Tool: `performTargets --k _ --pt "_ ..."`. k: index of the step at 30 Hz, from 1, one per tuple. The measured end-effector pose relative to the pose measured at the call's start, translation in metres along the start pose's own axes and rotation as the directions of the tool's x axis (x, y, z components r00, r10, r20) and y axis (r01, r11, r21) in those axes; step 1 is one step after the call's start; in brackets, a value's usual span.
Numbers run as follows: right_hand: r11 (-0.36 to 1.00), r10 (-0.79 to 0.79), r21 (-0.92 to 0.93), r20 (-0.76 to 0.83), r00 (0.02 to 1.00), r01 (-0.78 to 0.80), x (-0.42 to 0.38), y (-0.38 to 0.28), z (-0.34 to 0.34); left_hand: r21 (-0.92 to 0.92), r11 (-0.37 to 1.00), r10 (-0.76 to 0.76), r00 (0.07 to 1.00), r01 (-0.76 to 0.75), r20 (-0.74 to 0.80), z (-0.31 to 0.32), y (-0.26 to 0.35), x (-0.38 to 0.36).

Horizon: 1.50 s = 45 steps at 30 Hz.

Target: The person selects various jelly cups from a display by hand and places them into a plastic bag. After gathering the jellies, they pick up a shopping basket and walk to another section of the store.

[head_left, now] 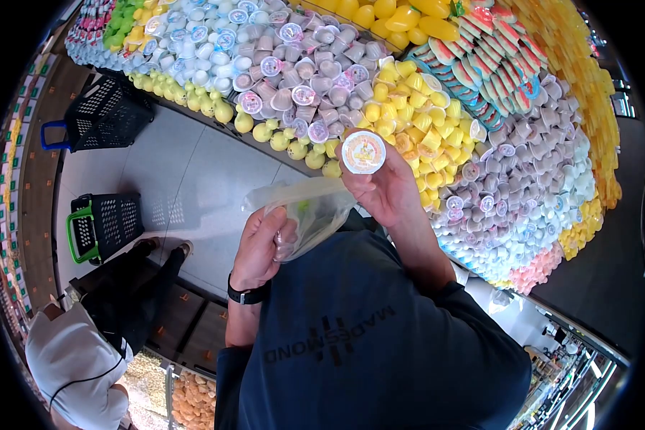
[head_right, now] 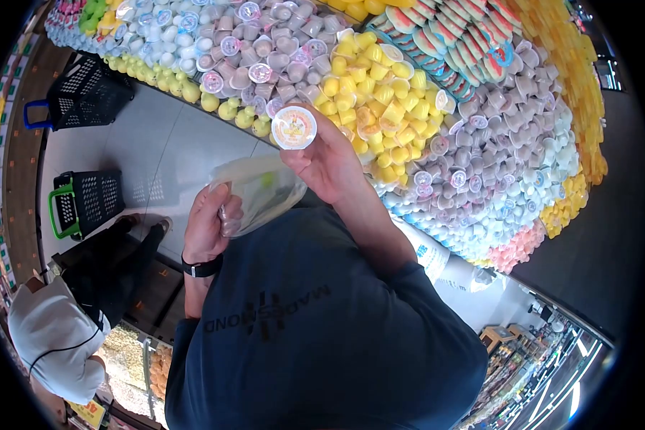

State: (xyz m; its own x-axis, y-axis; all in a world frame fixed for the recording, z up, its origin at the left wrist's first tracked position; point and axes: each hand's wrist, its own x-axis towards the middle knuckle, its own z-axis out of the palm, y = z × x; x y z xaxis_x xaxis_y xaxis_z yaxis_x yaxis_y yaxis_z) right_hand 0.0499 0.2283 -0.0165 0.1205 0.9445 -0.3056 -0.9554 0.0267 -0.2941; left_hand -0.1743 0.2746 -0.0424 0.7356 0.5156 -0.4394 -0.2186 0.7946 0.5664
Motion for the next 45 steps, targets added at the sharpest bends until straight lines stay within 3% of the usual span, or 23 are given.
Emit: performTargets --k 10,13,19,20,22,25,27,29,31,35,37,38,39,41,45 --pt "1.0 0.004 0.014 0.014 1.0 -0.004 0.0 0.0 -0.004 -0.003 0.999 0.034 0.999 -0.034 -0.007 0.003 -0.003 0.001" --pt "1.0 -0.003 0.005 -0.06 0.998 0.003 -0.002 -0.002 -0.001 0.004 1.0 0.008 0.998 -0.008 -0.056 0.008 0.001 -0.003" --pt "0.972 -0.085 -0.223 -0.047 0.995 0.073 -0.005 -0.02 -0.012 0.009 1.0 -0.004 0.998 0.005 -0.057 0.016 0.0 0.002" --pt "0.944 -0.155 -0.307 -0.101 0.983 0.118 -0.008 -0.027 -0.014 -0.011 1.0 -0.003 0.999 0.003 -0.051 0.017 0.0 0.003" --pt "0.874 -0.3 -0.448 -0.197 0.933 0.187 -0.012 -0.042 -0.02 -0.026 1.0 -0.005 0.999 0.004 -0.042 0.017 0.0 0.002" --pt "0.661 -0.559 -0.681 -0.169 0.811 0.314 -0.014 -0.084 -0.064 -0.068 0.998 -0.002 1.0 0.001 -0.015 0.017 -0.001 0.005" --pt "0.428 -0.777 -0.835 -0.144 0.613 0.345 -0.016 -0.114 -0.084 -0.058 0.998 -0.002 1.0 0.001 -0.028 0.018 -0.003 0.006" --pt "0.134 -0.904 -0.936 0.02 0.428 0.327 -0.019 -0.139 -0.099 -0.067 0.998 -0.002 1.0 0.001 -0.02 0.017 -0.005 0.005" --pt "-0.01 -0.928 -0.976 0.09 0.362 0.216 -0.021 -0.153 -0.1 -0.073 0.997 -0.002 1.0 0.0 -0.022 0.018 -0.005 0.004" --pt "-0.104 -0.904 -0.987 0.145 0.403 0.123 -0.011 -0.15 -0.108 -0.059 0.998 -0.014 0.998 0.011 -0.055 0.02 -0.006 0.003" --pt "-0.134 -0.867 -0.985 0.17 0.469 0.109 -0.004 -0.144 -0.105 -0.067 0.998 -0.008 0.999 0.005 -0.046 0.02 -0.007 0.002" --pt "-0.141 -0.847 -0.989 0.101 0.522 -0.038 -0.007 -0.145 -0.099 -0.064 0.998 -0.003 0.998 -0.001 -0.057 0.02 -0.007 0.001" --pt "-0.142 -0.846 -0.989 0.104 0.524 -0.031 -0.004 -0.145 -0.096 -0.062 0.998 0.003 0.998 -0.007 -0.068 0.02 -0.007 0.0" --pt "-0.269 -0.868 -0.963 0.252 0.429 0.02 0.003 -0.148 -0.092 -0.073 0.997 0.009 0.998 -0.013 -0.058 0.016 -0.009 -0.001" --pt "-0.337 -0.843 -0.94 0.326 0.429 0.053 0.023 -0.143 -0.072 0.0 1.0 -0.011 0.996 0.011 -0.09 0.027 -0.006 0.0"
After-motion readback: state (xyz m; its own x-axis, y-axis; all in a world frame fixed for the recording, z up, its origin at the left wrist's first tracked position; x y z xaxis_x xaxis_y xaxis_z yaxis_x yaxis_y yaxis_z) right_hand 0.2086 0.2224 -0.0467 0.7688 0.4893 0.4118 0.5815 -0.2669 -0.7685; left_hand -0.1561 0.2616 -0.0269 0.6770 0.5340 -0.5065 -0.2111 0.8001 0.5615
